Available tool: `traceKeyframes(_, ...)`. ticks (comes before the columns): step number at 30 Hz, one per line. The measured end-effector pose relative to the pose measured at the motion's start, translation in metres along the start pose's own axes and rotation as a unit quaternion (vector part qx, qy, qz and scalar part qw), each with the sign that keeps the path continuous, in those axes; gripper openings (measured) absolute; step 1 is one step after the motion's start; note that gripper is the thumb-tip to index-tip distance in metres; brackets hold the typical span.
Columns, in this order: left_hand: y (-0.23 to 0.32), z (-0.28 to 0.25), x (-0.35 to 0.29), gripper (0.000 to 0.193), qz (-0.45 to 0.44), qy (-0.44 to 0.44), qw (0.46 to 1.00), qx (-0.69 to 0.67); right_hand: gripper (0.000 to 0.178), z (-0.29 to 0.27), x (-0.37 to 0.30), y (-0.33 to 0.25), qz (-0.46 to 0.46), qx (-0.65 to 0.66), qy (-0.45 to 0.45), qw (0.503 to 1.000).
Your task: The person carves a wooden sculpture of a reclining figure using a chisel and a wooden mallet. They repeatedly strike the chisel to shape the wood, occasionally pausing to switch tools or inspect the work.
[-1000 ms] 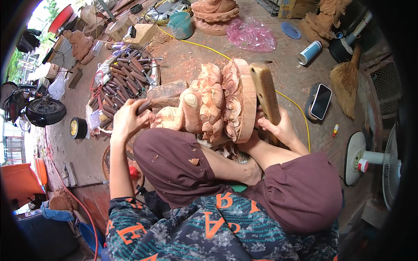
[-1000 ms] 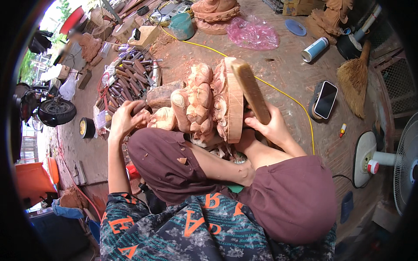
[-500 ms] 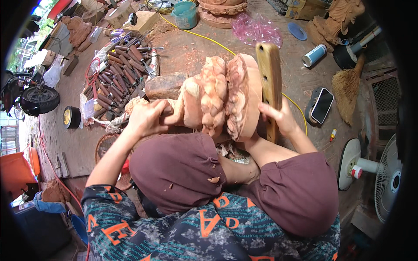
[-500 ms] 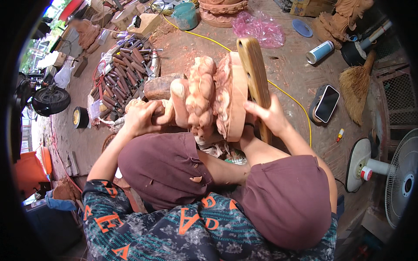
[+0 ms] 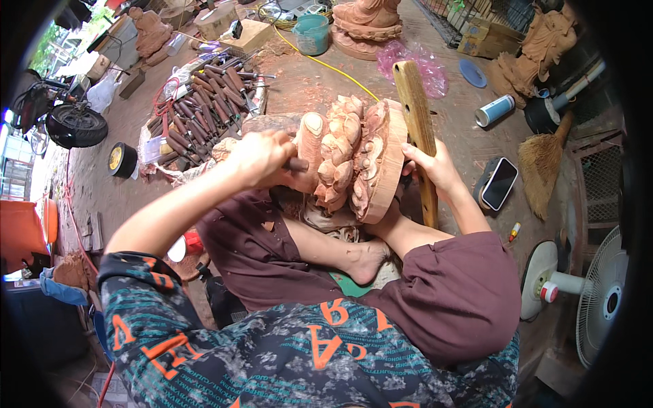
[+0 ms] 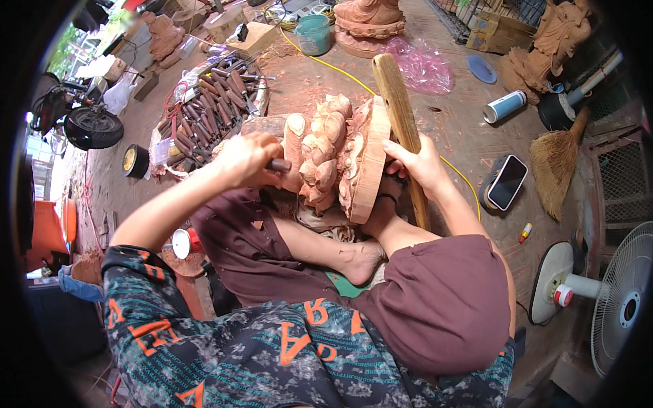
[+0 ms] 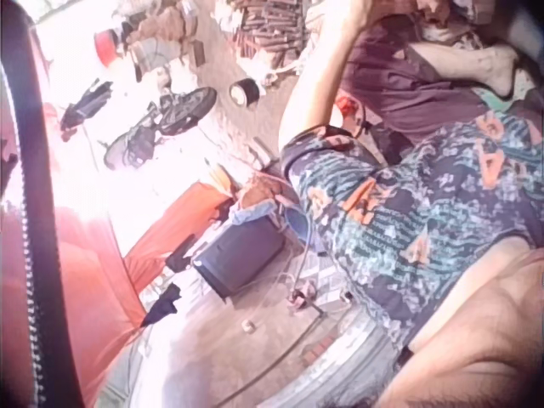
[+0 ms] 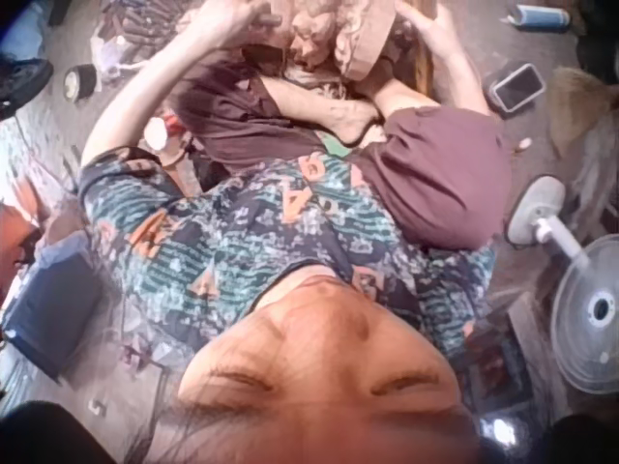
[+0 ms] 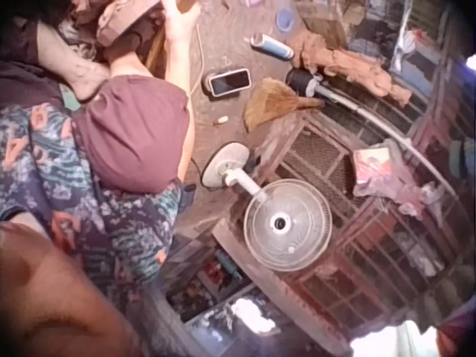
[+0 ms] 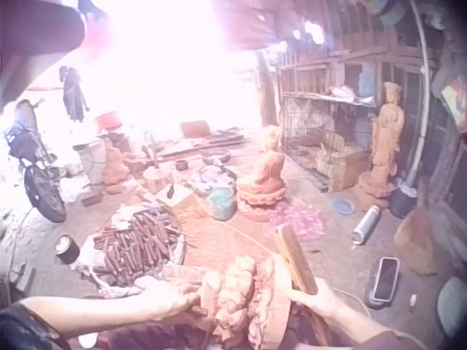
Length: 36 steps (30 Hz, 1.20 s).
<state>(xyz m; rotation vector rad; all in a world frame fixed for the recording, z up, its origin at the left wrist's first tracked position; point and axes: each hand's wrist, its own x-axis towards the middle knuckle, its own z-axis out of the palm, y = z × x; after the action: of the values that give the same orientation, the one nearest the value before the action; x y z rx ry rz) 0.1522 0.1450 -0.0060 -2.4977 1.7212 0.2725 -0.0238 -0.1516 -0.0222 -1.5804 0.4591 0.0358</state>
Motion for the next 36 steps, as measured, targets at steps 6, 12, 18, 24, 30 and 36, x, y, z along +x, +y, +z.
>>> traceKeyframes(6, -0.003, 0.03, -0.011, 0.093, -0.073, -0.022, 0.994, -0.075, 0.054, 0.012, -0.001, 0.001, -0.099, -0.073, 0.046, 0.991)
traceKeyframes(12, -0.007, 0.035, -0.005, 0.092, -0.033, 0.017, 0.998, -0.059, 0.038, -0.001, 0.01, -0.003, 0.02, 0.037, 0.007, 0.999)
traceKeyframes(18, -0.019, -0.004, 0.013, 0.072, -0.054, -0.084, 0.99, -0.1, 0.025, -0.01, 0.041, -0.005, 0.081, 0.113, -0.044, 0.989)
traceKeyframes(24, -0.017, 0.007, 0.007, 0.077, -0.051, -0.028, 0.996, -0.072, 0.025, -0.002, 0.03, -0.002, 0.062, 0.11, 0.005, 0.992)
traceKeyframes(30, -0.008, 0.022, -0.005, 0.076, -0.085, 0.046, 0.991, -0.093, 0.03, -0.005, 0.026, -0.008, 0.074, 0.063, 0.019, 0.995)
traceKeyframes(36, -0.004, 0.022, -0.013, 0.075, -0.095, 0.088, 0.983, -0.13, 0.037, 0.006, 0.015, -0.028, 0.035, -0.063, 0.077, 0.994)
